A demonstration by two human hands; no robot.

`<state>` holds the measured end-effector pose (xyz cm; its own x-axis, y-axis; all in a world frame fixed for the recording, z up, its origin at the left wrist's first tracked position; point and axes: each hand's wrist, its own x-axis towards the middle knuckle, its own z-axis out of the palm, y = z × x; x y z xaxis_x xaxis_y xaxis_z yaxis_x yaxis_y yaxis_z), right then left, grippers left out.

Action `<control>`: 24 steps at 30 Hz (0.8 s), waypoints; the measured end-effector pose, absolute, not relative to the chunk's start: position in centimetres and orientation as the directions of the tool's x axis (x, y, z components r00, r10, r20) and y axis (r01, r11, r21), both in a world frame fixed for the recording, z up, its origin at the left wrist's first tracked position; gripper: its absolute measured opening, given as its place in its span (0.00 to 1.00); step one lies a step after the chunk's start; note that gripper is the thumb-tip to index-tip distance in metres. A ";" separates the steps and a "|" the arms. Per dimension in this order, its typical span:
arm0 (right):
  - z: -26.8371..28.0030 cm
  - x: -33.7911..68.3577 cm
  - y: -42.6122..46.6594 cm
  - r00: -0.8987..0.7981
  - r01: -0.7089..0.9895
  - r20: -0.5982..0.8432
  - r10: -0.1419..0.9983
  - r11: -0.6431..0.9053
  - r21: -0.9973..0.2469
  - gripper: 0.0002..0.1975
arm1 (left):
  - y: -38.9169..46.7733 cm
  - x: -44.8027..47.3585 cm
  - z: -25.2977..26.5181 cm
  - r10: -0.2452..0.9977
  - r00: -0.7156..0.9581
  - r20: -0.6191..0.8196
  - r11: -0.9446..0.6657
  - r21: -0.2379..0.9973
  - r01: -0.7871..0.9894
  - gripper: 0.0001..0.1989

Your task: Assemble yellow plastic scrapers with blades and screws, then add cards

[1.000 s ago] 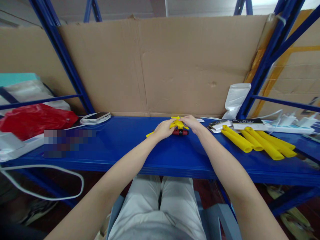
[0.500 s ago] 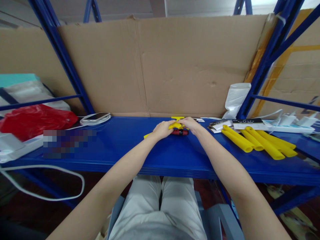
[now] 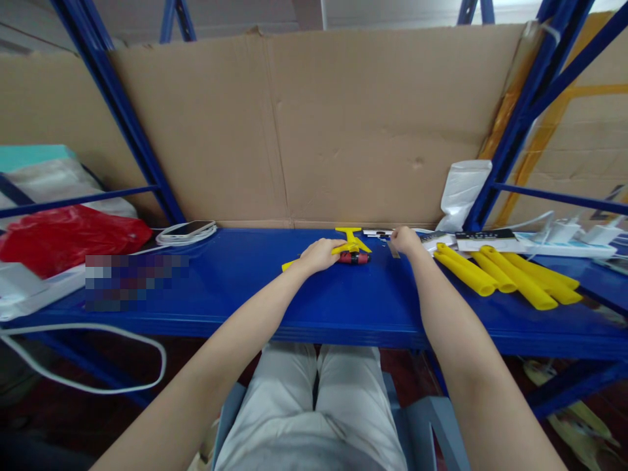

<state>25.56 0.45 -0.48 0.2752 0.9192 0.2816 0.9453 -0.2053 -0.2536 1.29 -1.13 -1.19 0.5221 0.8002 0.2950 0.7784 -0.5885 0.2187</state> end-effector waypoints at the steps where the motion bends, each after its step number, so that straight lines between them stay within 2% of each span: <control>1: -0.7 25.7 0.5 0.249 0.954 0.261 0.933 -0.191 -0.229 0.10 | -1.1 1.3 -1.2 0.798 0.522 0.300 -0.591 0.225 0.774 0.22; 7: -1.8 25.6 1.1 0.144 0.980 0.189 0.971 -0.114 -0.166 0.10 | -1.1 1.3 -1.3 0.796 0.509 0.328 -0.596 0.275 0.755 0.22; 12: -1.9 25.0 1.1 0.111 0.992 0.227 0.968 -0.097 -0.075 0.11 | -0.9 1.3 -1.7 0.789 0.489 0.372 -0.603 0.312 0.735 0.22; 18: -1.8 24.1 0.8 0.119 0.993 0.211 0.970 -0.115 -0.032 0.12 | -1.1 1.4 -1.7 0.790 0.475 0.387 -0.603 0.357 0.713 0.22; 21: -1.8 24.0 1.0 0.087 0.993 0.289 0.953 -0.061 -0.099 0.11 | -1.0 1.4 -1.4 0.786 0.464 0.409 -0.613 0.410 0.676 0.22; 24: -1.4 23.4 1.1 0.053 0.963 0.426 0.903 0.066 -0.260 0.09 | -0.4 1.2 -1.1 0.766 0.453 0.456 -0.640 0.480 0.600 0.21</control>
<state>23.36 1.12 -1.44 0.0534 0.9033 0.4257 0.9634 0.0656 -0.2600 1.25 -0.41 -1.11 0.4525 0.7665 0.4558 0.5999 -0.6398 0.4803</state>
